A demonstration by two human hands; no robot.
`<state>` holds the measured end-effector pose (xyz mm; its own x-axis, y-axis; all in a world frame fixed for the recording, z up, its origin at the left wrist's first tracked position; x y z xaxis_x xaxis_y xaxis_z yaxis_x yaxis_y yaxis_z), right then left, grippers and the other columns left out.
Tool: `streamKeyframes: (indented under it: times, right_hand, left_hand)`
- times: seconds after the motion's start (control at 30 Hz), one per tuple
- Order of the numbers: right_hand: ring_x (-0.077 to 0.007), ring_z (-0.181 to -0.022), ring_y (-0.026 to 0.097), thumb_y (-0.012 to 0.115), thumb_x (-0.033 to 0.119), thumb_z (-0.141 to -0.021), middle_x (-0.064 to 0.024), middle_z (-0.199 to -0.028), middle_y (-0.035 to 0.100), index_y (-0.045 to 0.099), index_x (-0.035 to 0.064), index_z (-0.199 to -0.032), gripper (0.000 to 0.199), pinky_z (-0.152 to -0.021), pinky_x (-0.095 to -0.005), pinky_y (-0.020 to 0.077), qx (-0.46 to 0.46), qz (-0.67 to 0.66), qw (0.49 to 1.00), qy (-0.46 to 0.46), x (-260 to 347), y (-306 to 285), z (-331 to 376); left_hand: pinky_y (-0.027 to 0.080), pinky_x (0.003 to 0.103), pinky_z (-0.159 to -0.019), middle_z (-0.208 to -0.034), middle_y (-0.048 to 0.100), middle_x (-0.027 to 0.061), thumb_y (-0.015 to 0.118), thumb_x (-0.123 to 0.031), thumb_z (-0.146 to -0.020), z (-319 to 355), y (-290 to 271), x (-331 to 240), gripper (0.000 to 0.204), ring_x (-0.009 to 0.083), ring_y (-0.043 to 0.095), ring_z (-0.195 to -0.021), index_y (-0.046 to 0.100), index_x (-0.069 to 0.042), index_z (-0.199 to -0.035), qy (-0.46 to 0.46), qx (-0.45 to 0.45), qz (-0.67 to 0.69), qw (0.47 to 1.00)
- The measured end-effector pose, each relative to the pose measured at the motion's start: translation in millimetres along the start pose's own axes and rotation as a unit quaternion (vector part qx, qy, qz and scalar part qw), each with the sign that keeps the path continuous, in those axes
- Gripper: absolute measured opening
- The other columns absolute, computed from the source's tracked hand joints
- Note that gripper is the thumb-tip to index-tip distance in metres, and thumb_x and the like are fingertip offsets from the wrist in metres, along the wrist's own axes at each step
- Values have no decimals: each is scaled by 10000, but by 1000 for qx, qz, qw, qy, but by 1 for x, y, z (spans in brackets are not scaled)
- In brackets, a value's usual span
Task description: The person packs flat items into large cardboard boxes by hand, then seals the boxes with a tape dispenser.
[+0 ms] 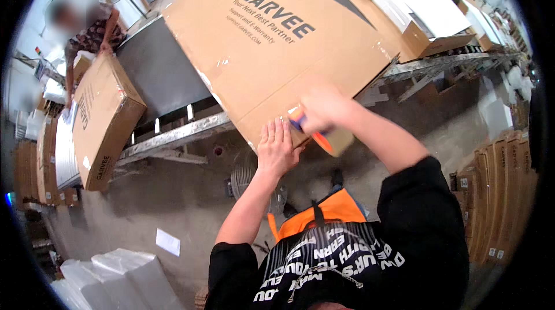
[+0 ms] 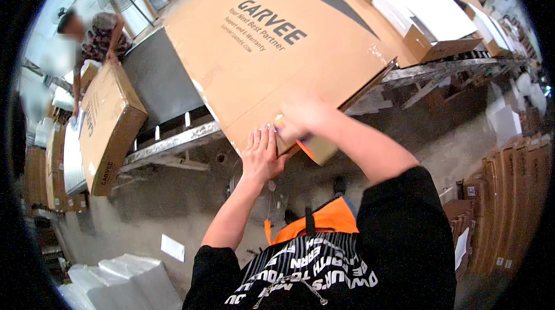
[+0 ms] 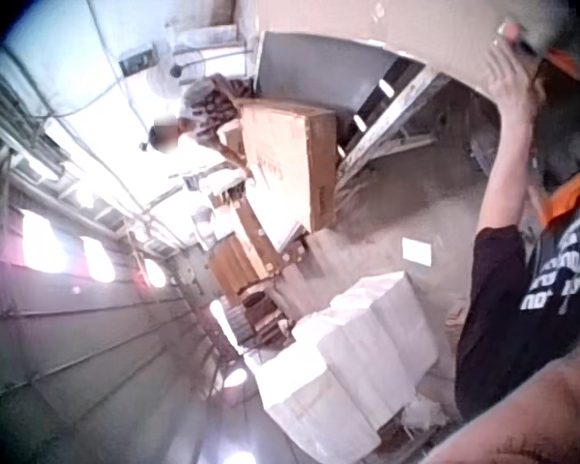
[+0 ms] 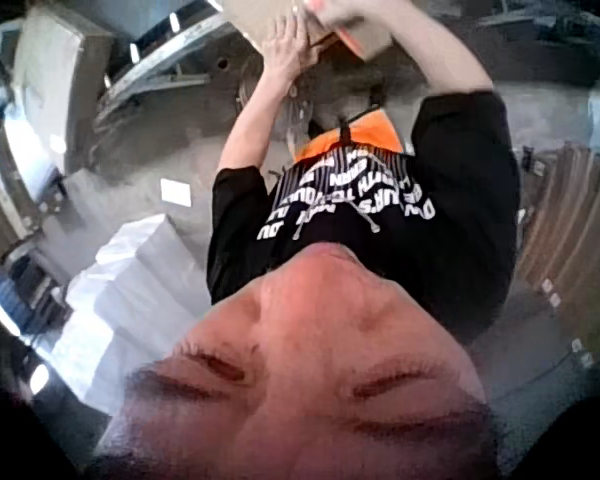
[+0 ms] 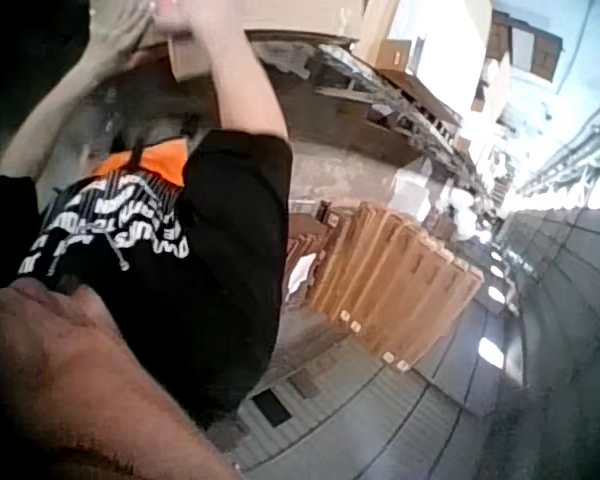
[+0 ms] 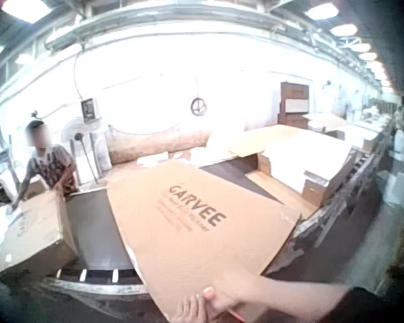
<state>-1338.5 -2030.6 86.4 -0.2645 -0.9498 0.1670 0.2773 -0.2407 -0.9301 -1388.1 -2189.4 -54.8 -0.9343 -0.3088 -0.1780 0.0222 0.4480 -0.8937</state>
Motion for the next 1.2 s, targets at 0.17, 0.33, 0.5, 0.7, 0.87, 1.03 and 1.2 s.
streamKeyframes:
  times: [0.17,0.33,0.5,0.7,0.87,1.03,1.2]
  right_hand:
    - [-274,-902,683,704,290,-618,-130,-880,709,730,67,-942,394,-764,-375,558,36,19,999,16,-2,81,71]
    - [-338,-1017,639,723,312,-729,-80,-996,714,743,108,-983,326,-691,-425,577,116,163,979,40,27,122,50]
    - [-224,-946,672,747,277,-671,-101,-993,699,724,121,-1070,429,-679,-379,563,113,-177,970,119,-124,186,89]
    - [-210,-952,669,608,-48,-499,-166,-1164,652,498,-54,-1349,857,-858,-309,540,-175,-743,618,190,-374,103,142]
    - [-188,-687,661,624,38,-568,-148,-836,670,663,-45,-1006,447,-689,-263,557,-15,-792,604,87,-566,58,56]
    - [-201,-693,678,739,41,-499,-125,-797,706,711,-18,-861,368,-646,-343,557,188,-677,707,80,-550,58,49]
    - [-162,-1059,631,839,158,-650,-126,-1186,665,568,-7,-1295,718,-979,-288,452,-3,-782,623,15,-366,138,143]
  left_hand:
    - [358,517,-1073,-1291,540,298,778,-421,-676,9,-4,-5,809,450,525,-1199,538,90,-1256,5,37,-11,999]
    - [381,516,-1057,-1282,552,295,789,-411,-676,4,-17,-4,796,438,537,-1199,545,89,-1245,1,25,-31,999]
    - [381,516,-1061,-1302,530,308,766,-421,-708,4,-24,-7,809,452,511,-1226,509,99,-1272,-18,73,-68,995]
    - [360,560,-1063,-1306,509,340,652,-443,-802,25,-28,-8,763,500,479,-1238,489,122,-1288,-19,92,-119,988]
    - [352,565,-1066,-1305,502,352,616,-461,-838,12,-26,-7,763,520,471,-1236,473,127,-1303,-9,110,-116,987]
    - [367,571,-1052,-1327,479,358,612,-504,-842,0,-37,-16,805,530,450,-1250,455,127,-1317,-35,165,-124,978]
    - [304,601,-1082,-1302,522,317,684,-422,-825,-138,-30,-80,767,516,486,-1218,448,92,-1343,21,155,-61,986]
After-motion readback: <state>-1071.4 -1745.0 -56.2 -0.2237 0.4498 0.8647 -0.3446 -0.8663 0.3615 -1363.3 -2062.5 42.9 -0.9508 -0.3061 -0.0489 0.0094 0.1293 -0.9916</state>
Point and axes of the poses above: each hand's wrist, its own z-axis away from the middle knuckle, its own y-axis out of the palm, x = y × z, the point moved 1 cm from there along -z, towards the middle knuckle
